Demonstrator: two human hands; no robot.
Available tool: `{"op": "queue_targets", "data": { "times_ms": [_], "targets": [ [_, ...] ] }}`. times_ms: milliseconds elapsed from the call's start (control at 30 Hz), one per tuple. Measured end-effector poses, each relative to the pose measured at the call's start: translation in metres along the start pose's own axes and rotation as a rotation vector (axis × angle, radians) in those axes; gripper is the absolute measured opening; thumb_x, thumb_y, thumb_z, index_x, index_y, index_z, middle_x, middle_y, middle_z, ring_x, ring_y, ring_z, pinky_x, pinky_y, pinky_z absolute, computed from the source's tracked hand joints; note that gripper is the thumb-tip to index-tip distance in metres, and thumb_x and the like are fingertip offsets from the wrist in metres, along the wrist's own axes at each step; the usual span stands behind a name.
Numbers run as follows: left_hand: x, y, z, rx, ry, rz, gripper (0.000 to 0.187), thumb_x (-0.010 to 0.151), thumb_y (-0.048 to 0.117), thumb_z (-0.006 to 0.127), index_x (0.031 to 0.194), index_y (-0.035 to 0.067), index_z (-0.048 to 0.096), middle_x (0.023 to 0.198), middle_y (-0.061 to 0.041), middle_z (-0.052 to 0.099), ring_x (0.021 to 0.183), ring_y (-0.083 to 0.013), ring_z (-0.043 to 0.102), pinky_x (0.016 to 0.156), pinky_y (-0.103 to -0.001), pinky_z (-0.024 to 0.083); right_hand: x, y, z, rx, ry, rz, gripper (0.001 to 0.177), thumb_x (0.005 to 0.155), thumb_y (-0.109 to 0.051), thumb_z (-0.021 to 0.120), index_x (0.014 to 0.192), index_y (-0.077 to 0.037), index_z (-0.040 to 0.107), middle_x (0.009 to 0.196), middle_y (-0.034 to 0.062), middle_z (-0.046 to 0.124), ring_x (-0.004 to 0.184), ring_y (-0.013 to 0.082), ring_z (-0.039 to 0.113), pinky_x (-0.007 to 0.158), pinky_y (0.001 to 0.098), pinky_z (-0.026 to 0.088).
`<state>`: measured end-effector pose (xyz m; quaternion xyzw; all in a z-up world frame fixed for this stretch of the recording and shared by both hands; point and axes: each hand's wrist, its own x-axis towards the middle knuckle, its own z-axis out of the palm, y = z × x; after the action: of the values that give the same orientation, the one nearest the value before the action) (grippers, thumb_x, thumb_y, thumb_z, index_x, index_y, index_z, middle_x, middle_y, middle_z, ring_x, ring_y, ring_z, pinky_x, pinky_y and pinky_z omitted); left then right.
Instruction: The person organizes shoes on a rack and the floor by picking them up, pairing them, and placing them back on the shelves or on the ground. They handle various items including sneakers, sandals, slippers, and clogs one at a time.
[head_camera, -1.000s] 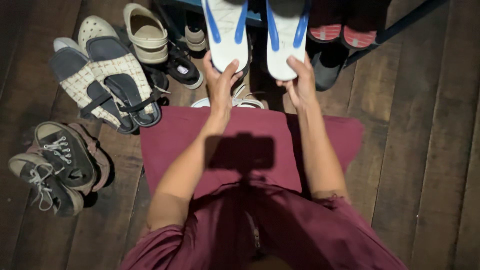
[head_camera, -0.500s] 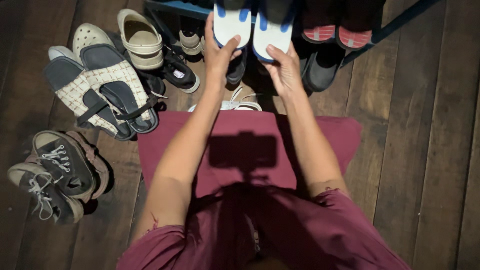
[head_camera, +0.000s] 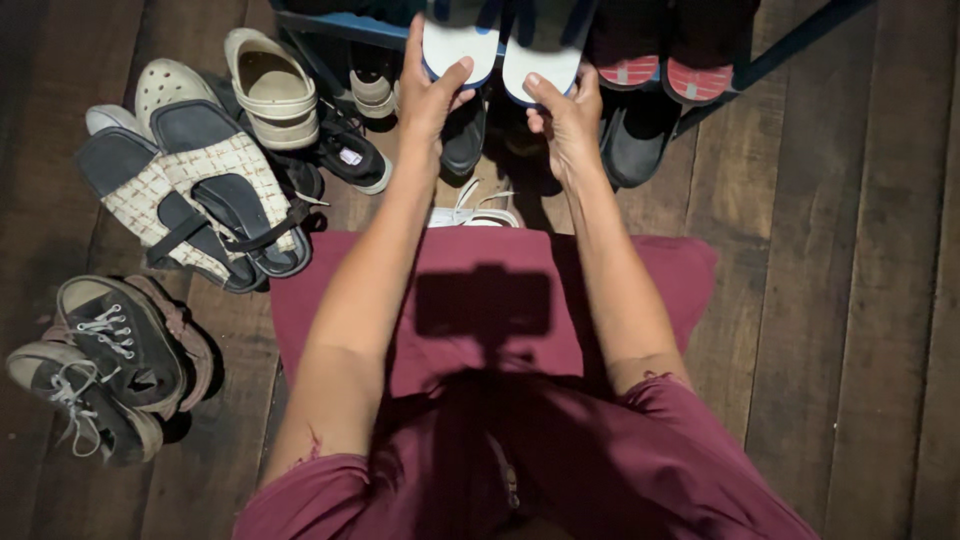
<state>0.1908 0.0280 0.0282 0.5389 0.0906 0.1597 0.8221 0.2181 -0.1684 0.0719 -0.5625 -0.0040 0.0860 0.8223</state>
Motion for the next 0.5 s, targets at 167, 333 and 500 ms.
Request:
{"op": "queue_targets", "data": {
  "times_ms": [167, 333, 500],
  "targets": [
    [0.0, -0.006, 0.006, -0.006, 0.048, -0.035, 0.092, 0.09, 0.017, 0.08, 0.162, 0.022, 0.024, 0.137, -0.011, 0.064, 0.111, -0.0196, 0.072, 0.08, -0.031, 0.065, -0.006, -0.001, 0.01, -0.047, 0.046, -0.06, 0.096, 0.089, -0.013, 0.079, 0.154, -0.007, 0.009, 0.103, 0.0164, 0.07, 0.065, 0.0137, 0.064, 0.046, 0.0233, 0.049],
    [0.002, -0.006, -0.002, 0.004, 0.087, -0.032, 0.094, 0.088, 0.017, 0.08, 0.162, 0.022, 0.022, 0.137, -0.012, 0.064, 0.112, -0.0223, 0.072, 0.081, -0.034, 0.065, -0.001, 0.0, 0.004, -0.081, -0.075, -0.073, 0.09, 0.093, -0.017, 0.077, 0.161, -0.006, 0.02, 0.106, 0.0133, 0.07, 0.062, 0.0098, 0.062, 0.048, 0.0216, 0.05],
    [0.013, -0.01, -0.006, -0.005, 0.064, -0.026, 0.093, 0.09, 0.018, 0.081, 0.162, 0.017, 0.023, 0.139, -0.014, 0.062, 0.113, -0.0226, 0.071, 0.082, -0.034, 0.065, 0.01, 0.006, 0.003, -0.027, -0.021, -0.02, 0.075, 0.097, -0.013, 0.077, 0.149, 0.002, 0.025, 0.108, 0.016, 0.072, 0.065, 0.0136, 0.065, 0.051, 0.0244, 0.053]
  ]
}}
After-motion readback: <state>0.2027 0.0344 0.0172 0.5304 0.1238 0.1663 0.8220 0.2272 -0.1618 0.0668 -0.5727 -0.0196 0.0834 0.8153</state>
